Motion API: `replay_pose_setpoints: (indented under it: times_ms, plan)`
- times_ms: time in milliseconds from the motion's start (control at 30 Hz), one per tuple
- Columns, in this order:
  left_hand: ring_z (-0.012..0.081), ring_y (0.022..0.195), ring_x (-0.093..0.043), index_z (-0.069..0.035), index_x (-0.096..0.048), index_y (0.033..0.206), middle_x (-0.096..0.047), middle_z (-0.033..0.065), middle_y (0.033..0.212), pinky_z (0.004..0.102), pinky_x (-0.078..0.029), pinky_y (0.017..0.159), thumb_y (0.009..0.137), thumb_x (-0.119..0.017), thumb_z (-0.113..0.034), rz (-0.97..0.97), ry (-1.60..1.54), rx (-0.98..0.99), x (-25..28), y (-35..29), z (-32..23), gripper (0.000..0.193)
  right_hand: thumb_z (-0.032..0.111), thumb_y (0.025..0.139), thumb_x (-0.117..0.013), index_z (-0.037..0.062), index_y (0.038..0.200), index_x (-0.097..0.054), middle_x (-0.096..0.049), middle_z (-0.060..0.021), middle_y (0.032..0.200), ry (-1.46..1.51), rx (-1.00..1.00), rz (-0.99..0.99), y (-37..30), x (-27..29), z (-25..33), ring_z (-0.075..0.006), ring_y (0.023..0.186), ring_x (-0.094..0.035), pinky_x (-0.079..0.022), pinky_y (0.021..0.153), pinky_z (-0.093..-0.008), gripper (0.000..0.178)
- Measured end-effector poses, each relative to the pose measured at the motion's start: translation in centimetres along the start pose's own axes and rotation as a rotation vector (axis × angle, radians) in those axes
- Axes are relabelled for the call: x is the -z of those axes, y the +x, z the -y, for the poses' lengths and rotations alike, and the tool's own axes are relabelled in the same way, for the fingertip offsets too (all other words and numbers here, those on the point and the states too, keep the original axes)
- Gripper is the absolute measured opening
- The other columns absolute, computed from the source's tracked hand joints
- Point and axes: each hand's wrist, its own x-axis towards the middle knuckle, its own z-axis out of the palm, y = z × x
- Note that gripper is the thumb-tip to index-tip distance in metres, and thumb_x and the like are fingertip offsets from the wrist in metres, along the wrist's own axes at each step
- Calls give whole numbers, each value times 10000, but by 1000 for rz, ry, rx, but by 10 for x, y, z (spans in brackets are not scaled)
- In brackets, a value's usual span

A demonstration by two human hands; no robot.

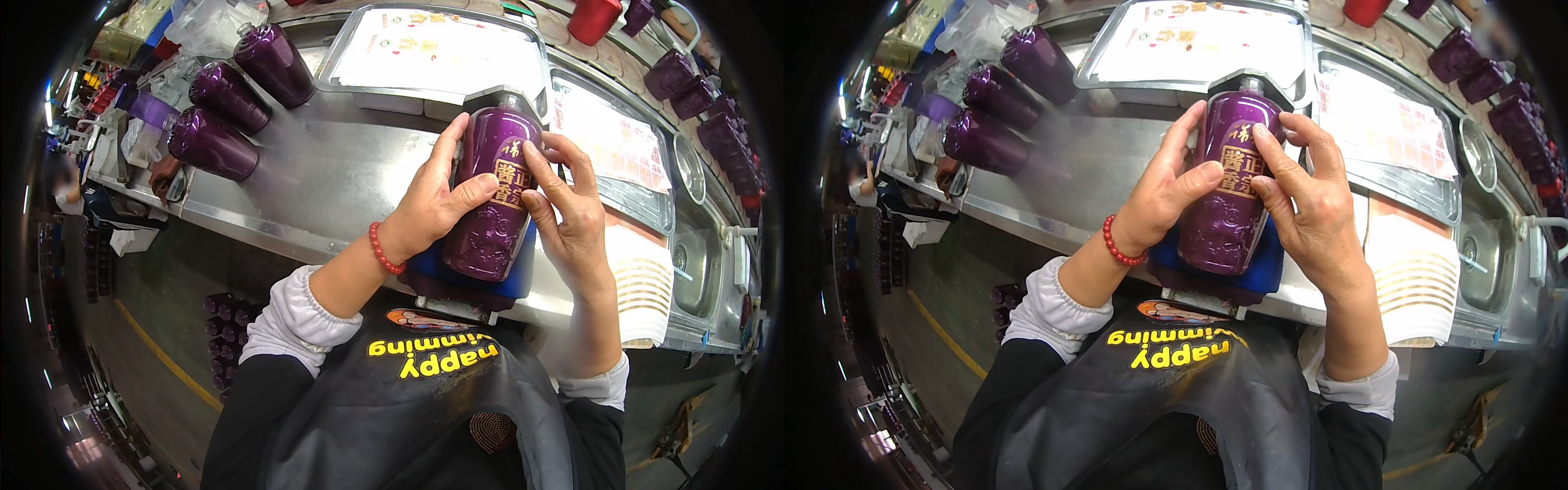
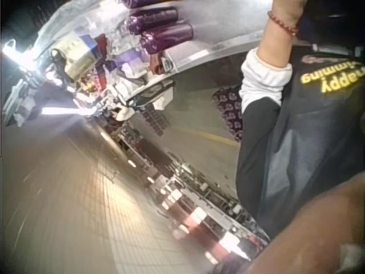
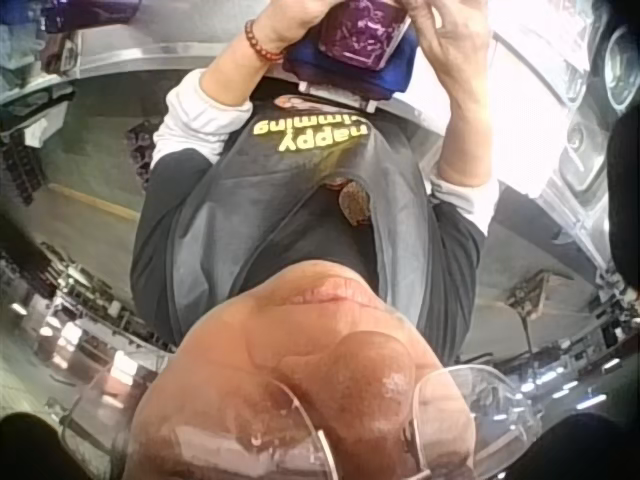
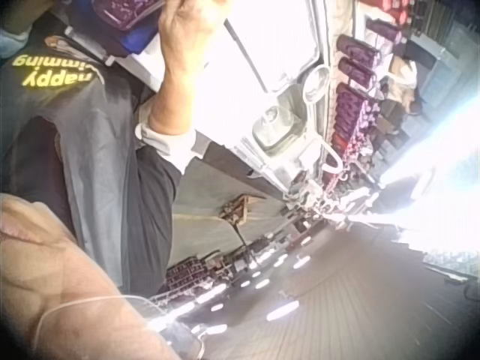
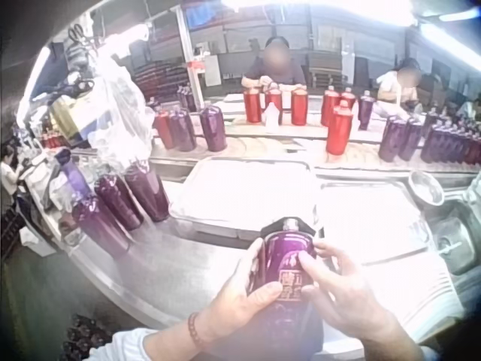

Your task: The person applies adhesive labels to purple plastic bottles using a small wooden stick and a green plastic scraper. They smooth the labels onto the bottle surface, peel off backing material, and place finished bottles on a metal tray.

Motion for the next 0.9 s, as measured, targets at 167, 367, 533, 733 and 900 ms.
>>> replay_pose_setpoints:
  times_ms: [167,367,533,733,900]
  plan:
    - [297,1414,-395,124,-122,1544,-317,279,1550,364,-340,1158,979,-664,-346,-4,-15,-6,-1,0,0,913,65,851,-746,57,1310,-662,-558,-181,1326,5,-3,-2,-1,-1,0,-302,1091,-587,-523,936,-391,467]
    - [301,1406,-407,118,-122,1546,-327,294,1538,360,-350,1146,969,-672,-369,-13,-1,-17,0,0,0,934,71,853,-745,54,1309,-663,-559,-183,1322,3,-2,-3,-1,0,0,-302,1088,-586,-519,939,-388,464]
    - [303,1338,-488,120,-133,1540,-418,297,1470,367,-383,1120,938,-684,-340,-35,152,-44,-3,1,-3,936,29,842,-739,64,1331,-645,-547,-206,1352,-41,12,41,1,5,-1,-343,1129,-594,-524,946,-401,500]
    - [329,1329,-487,98,-132,1543,-425,292,1450,396,-367,1131,906,-687,-326,-66,291,7,-6,0,-13,945,-48,839,-708,30,1228,-600,-698,-180,1062,-104,160,45,46,35,20,-314,846,-719,-572,739,-372,412]
    - [342,1351,-452,77,-134,1550,-411,291,1454,402,-341,1146,894,-696,-330,-58,281,74,-12,4,-18,955,116,858,-739,28,950,-553,-667,-163,782,-244,145,277,94,35,-8,-359,699,-669,-519,624,-431,226]
